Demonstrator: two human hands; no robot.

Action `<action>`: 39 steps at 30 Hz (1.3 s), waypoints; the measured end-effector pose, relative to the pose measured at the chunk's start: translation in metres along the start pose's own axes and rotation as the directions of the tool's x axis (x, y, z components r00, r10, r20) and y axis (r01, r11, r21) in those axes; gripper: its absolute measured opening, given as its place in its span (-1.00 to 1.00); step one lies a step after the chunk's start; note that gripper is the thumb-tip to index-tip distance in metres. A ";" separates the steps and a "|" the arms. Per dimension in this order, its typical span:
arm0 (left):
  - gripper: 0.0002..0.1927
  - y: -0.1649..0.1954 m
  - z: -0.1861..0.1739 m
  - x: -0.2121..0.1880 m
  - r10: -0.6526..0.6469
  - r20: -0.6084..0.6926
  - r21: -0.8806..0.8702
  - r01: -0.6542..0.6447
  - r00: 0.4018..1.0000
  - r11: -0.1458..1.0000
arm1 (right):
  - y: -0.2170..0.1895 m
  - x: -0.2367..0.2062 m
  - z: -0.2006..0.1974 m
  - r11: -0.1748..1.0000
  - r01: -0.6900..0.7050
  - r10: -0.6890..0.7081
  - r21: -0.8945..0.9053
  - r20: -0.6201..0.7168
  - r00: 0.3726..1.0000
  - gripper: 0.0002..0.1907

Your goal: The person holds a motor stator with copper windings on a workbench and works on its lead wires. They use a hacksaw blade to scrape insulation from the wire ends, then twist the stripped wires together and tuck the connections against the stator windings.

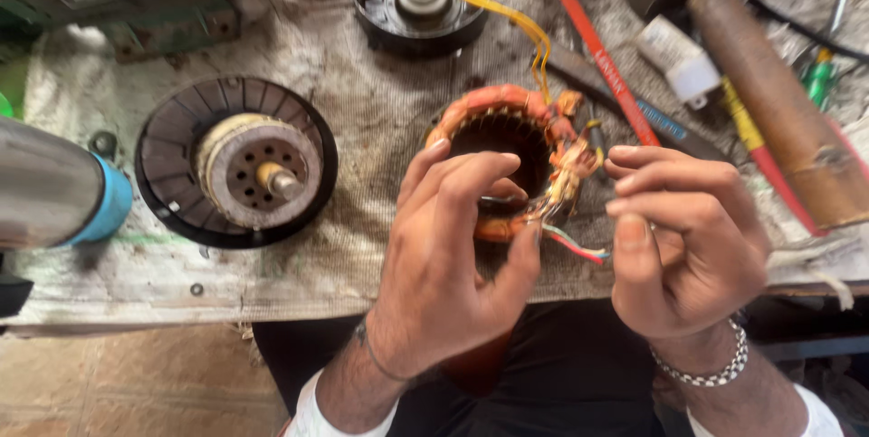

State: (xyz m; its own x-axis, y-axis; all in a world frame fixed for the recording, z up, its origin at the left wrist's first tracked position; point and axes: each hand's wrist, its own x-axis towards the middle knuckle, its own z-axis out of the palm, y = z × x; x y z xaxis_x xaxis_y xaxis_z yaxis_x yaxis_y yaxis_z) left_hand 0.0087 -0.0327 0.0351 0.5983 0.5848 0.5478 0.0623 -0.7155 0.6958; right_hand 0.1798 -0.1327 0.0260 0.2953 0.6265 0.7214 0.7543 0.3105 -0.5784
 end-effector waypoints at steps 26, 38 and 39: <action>-0.11 -0.006 0.016 -0.002 0.032 -0.182 0.023 -0.028 0.983 0.999 | 0.011 0.014 0.001 0.992 -0.126 0.113 0.024 0.291 0.950 -0.47; -0.06 -0.021 -0.006 0.000 0.113 -0.038 0.039 -0.111 0.993 0.993 | 0.006 0.012 0.007 0.985 -0.008 0.055 -0.171 0.269 0.962 -0.50; -0.04 -0.023 -0.007 0.001 0.118 -0.036 0.025 -0.117 0.992 0.993 | 0.005 0.012 0.007 0.979 0.020 0.036 -0.201 0.268 0.963 -0.48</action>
State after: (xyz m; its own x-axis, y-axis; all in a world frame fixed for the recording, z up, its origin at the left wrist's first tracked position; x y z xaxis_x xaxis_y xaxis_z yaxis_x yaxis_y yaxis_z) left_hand 0.0018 -0.0130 0.0229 0.5726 0.5093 0.6424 0.0113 -0.7884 0.6150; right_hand 0.1828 -0.1182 0.0290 0.1541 0.8058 0.5717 0.8624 0.1727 -0.4759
